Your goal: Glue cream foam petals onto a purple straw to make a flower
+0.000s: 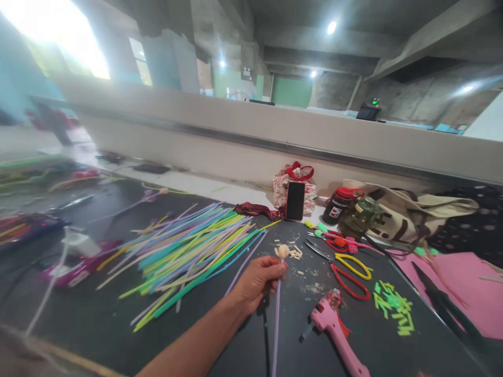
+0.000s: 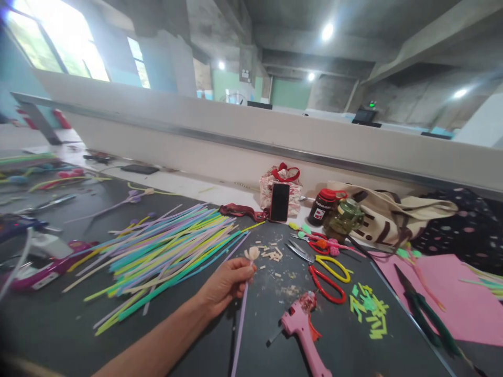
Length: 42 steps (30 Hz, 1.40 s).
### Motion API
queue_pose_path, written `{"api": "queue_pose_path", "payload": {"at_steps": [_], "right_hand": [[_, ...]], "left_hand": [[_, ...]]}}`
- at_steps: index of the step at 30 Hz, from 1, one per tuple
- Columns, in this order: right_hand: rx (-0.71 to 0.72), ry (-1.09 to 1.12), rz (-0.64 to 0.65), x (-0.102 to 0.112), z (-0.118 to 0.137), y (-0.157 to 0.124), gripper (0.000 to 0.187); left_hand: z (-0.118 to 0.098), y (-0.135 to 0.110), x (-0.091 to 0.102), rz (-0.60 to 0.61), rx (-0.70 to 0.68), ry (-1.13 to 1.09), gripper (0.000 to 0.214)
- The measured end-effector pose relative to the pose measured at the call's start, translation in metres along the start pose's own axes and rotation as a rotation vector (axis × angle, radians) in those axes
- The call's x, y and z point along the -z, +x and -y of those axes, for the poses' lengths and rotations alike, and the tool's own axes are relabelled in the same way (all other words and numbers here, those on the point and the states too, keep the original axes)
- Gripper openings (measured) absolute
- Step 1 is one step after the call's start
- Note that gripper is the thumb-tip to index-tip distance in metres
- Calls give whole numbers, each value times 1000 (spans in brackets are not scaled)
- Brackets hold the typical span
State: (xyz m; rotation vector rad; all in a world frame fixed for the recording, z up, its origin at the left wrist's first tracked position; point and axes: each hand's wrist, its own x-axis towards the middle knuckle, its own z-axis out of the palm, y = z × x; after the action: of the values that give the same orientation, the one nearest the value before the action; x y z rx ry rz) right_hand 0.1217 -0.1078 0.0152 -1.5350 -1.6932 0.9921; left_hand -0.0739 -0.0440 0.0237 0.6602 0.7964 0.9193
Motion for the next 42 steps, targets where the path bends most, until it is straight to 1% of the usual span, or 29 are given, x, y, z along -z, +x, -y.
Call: {"api": "queue_pose_path", "payload": {"at_steps": [4,11,14,15,17,19,20,21,22,24,26,29,32,36,39,42], "right_hand": [[40,-32,-34,-1,-5,6,24],[42,-67,-126,-5,-4,8,20],[0,-65,-182,6,-5,-11,14],[-25,-63,-205,12,-6,-22,19],[-90,-56,-258,23,-6,-47,36],[-174,-37,-303,30,0,-66,42],[-247,-19,-316,30,6,-71,44],[-275,14,-263,30,13,-72,52],[-249,50,-153,28,21,-69,62],[-203,58,-55,23,34,-55,68],[-154,46,6,18,43,-40,69],[-73,10,12,14,45,-27,58],[7,-23,22,13,42,-22,44],[124,-74,6,12,41,-17,33],[157,-100,-24,10,41,-13,27],[154,-94,-33,7,39,-11,24]], "left_hand": [[1,0,2,23,-18,53,21],[1,-3,1,20,-124,256,17],[6,-5,-2,41,-135,364,14],[7,-7,-4,55,-138,403,13],[9,-12,-9,101,-160,500,10],[9,-18,-15,136,-210,631,6],[7,-21,-18,166,-246,716,5],[6,-24,-21,199,-283,805,5],[4,-26,-24,241,-328,881,5],[0,-29,-27,275,-385,1008,8],[-1,-30,-28,297,-422,1093,10],[0,-28,-27,312,-452,1179,11],[2,-26,-26,321,-462,1237,12],[3,-24,-25,326,-464,1256,13],[3,-23,-24,315,-456,1223,13],[4,-22,-24,311,-449,1222,13]]}}
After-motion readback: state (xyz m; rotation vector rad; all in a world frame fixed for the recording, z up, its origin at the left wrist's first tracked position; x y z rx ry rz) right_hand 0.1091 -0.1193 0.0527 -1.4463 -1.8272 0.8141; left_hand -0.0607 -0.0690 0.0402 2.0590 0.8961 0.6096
